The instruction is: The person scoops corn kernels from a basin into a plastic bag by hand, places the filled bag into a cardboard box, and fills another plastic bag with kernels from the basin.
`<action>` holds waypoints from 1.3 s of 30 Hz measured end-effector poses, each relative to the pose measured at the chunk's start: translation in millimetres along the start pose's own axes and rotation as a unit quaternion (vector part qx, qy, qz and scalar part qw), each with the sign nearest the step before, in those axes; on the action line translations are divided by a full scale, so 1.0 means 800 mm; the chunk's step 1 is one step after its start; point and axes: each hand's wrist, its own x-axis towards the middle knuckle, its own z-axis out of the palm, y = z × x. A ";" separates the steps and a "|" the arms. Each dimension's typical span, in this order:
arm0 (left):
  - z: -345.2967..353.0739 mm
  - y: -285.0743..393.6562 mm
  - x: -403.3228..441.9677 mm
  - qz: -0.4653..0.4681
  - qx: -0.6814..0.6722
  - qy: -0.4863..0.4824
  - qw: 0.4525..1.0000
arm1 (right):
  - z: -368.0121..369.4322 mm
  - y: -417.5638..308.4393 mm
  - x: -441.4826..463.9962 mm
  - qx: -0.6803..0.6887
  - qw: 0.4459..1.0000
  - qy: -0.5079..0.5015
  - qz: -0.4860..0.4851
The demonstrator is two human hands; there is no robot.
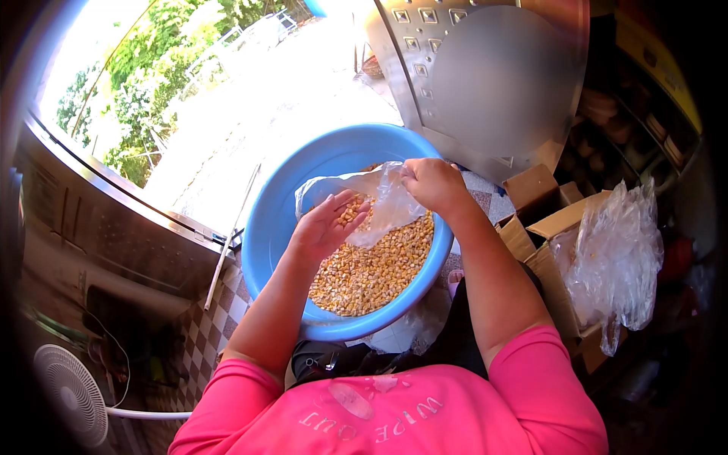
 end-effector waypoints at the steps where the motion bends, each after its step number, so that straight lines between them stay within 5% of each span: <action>1: -0.008 0.000 0.003 -0.010 -0.022 -0.029 0.999 | 0.000 0.000 0.000 0.000 1.000 -0.001 0.001; 18: -0.009 -0.003 0.006 0.034 0.113 -0.020 0.993 | 0.002 0.002 0.000 0.012 1.000 0.009 -0.008; 21: -0.016 -0.001 0.007 -0.028 0.141 -0.042 0.989 | 0.002 0.002 0.000 0.011 1.000 0.010 -0.007; 24: -0.011 -0.004 -0.008 -0.121 0.307 -0.106 0.938 | 0.003 0.004 0.001 0.012 1.000 0.011 -0.002; 27: 0.015 -0.022 -0.024 -0.208 0.532 -0.156 0.806 | 0.001 0.002 0.000 0.009 1.000 0.003 0.005; 28: 0.014 -0.032 -0.021 -0.209 0.531 -0.157 0.806 | 0.000 0.001 0.000 0.005 1.000 -0.007 0.007; 30: 0.007 -0.048 -0.014 -0.097 0.814 -0.193 0.540 | 0.000 0.002 0.000 0.001 1.000 -0.008 0.005; 34: 0.002 -0.056 -0.017 -0.107 0.846 -0.134 0.504 | 0.004 0.005 0.000 0.006 1.000 0.012 -0.012; 39: 0.022 -0.067 -0.020 -0.196 0.818 -0.176 0.512 | 0.002 0.002 0.000 0.005 1.000 0.002 -0.006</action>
